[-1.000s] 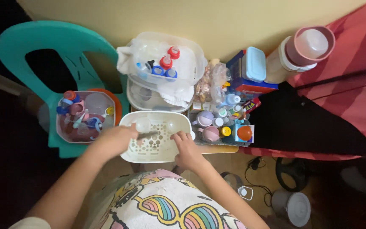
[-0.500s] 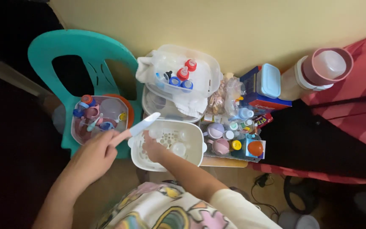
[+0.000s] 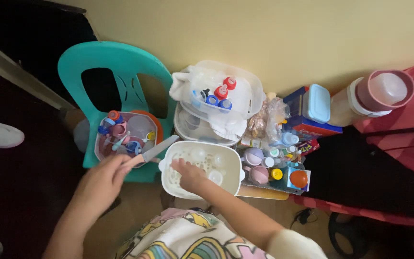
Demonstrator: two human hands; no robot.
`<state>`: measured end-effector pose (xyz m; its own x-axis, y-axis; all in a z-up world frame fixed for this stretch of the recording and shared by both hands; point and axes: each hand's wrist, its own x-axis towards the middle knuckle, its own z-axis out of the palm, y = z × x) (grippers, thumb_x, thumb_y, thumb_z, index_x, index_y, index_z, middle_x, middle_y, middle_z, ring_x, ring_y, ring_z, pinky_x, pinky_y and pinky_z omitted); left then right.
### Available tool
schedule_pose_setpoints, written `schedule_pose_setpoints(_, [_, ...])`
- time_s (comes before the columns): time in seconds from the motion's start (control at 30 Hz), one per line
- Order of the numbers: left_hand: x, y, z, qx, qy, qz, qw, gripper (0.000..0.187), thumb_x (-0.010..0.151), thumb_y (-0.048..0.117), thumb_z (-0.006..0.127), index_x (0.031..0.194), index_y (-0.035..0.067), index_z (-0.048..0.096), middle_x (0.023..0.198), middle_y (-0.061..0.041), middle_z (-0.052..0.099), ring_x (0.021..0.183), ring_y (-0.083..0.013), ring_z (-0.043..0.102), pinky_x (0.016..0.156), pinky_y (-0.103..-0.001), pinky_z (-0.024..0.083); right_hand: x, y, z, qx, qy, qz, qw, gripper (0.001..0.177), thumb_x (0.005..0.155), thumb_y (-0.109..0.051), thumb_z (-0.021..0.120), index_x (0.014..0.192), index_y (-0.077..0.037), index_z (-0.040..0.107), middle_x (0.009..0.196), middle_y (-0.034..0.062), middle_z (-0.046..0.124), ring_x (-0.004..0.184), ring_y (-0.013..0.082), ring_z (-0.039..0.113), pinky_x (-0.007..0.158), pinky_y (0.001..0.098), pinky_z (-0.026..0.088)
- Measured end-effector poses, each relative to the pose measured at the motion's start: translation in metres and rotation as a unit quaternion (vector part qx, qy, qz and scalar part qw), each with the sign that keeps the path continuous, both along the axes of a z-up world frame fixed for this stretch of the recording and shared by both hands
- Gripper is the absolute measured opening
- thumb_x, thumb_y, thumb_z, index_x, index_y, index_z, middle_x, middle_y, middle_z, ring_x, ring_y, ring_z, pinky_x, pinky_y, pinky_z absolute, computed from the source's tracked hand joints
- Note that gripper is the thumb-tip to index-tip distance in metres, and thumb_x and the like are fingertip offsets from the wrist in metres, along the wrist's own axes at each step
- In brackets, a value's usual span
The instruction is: Cleaning and organizing baby bottles and accessories.
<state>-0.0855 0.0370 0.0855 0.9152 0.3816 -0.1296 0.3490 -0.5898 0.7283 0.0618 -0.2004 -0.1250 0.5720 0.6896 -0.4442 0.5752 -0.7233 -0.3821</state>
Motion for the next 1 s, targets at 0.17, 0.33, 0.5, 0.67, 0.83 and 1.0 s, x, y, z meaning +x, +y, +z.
schedule_pose_setpoints(0.17, [0.019,0.010,0.002,0.198,-0.028,-0.003,0.980,0.019,0.093,0.020,0.064,0.110,0.017,0.072,0.099,-0.005,0.072,0.091,-0.0317,0.069,0.081,-0.046,0.049,0.031,-0.064,0.077,0.219,0.173,-0.182,0.943,0.028,0.095,-0.013,0.050,0.122,-0.008,0.047,0.107,0.0124,0.067,0.094,0.0254,0.068,0.084,0.0387,0.053])
schedule_pose_setpoints(0.33, [0.050,-0.007,0.014,0.251,-0.118,-0.025,0.961,0.026,0.085,0.031,0.069,0.106,0.017,0.075,0.092,-0.005,0.071,0.090,-0.0306,0.066,0.079,-0.047,0.043,0.043,-0.124,0.086,0.452,0.331,-0.288,0.777,0.036,0.096,-0.011,0.049,0.132,-0.007,0.049,0.101,-0.0026,0.052,0.079,0.0081,0.042,0.067,0.0252,0.035])
schedule_pose_setpoints(0.5, [0.079,-0.040,0.045,0.187,-0.079,-0.057,0.978,0.023,0.082,0.045,0.074,0.085,0.024,0.082,0.069,-0.001,0.065,0.075,-0.0260,0.064,0.083,-0.043,0.045,0.040,-0.141,0.124,0.473,0.408,-0.291,0.724,0.032,0.107,-0.027,0.056,0.132,-0.007,0.055,0.092,-0.0026,0.053,0.082,0.0091,0.050,0.070,0.0230,0.038])
schedule_pose_setpoints(0.67, [0.090,-0.065,0.057,0.222,-0.105,-0.071,0.967,0.022,0.079,0.043,0.075,0.082,0.023,0.081,0.070,0.001,0.066,0.077,-0.0241,0.064,0.079,-0.043,0.042,0.049,-0.156,0.144,0.498,0.442,-0.308,0.680,0.026,0.104,-0.023,0.059,0.126,-0.009,0.056,0.094,-0.0030,0.055,0.084,0.0083,0.052,0.074,0.0239,0.042])
schedule_pose_setpoints(0.83, [0.096,-0.087,0.068,0.259,-0.170,-0.066,0.949,0.022,0.078,0.042,0.079,0.084,0.021,0.081,0.077,0.002,0.065,0.082,-0.0229,0.062,0.080,-0.042,0.039,0.064,-0.174,0.153,0.504,0.477,-0.333,0.637,0.023,0.101,-0.016,0.062,0.119,-0.002,0.064,0.094,0.0002,0.061,0.078,0.0086,0.051,0.072,0.0226,0.044])
schedule_pose_setpoints(1.0, [0.090,-0.106,0.082,0.269,-0.347,-0.134,0.888,0.013,0.078,0.025,0.079,0.091,0.025,0.081,0.084,0.006,0.062,0.088,-0.0176,0.059,0.083,-0.043,0.033,0.076,-0.190,0.172,0.480,0.550,-0.352,0.586,0.027,0.100,-0.016,0.055,0.111,0.006,0.067,0.090,0.0053,0.065,0.068,0.0086,0.049,0.062,0.0211,0.042])
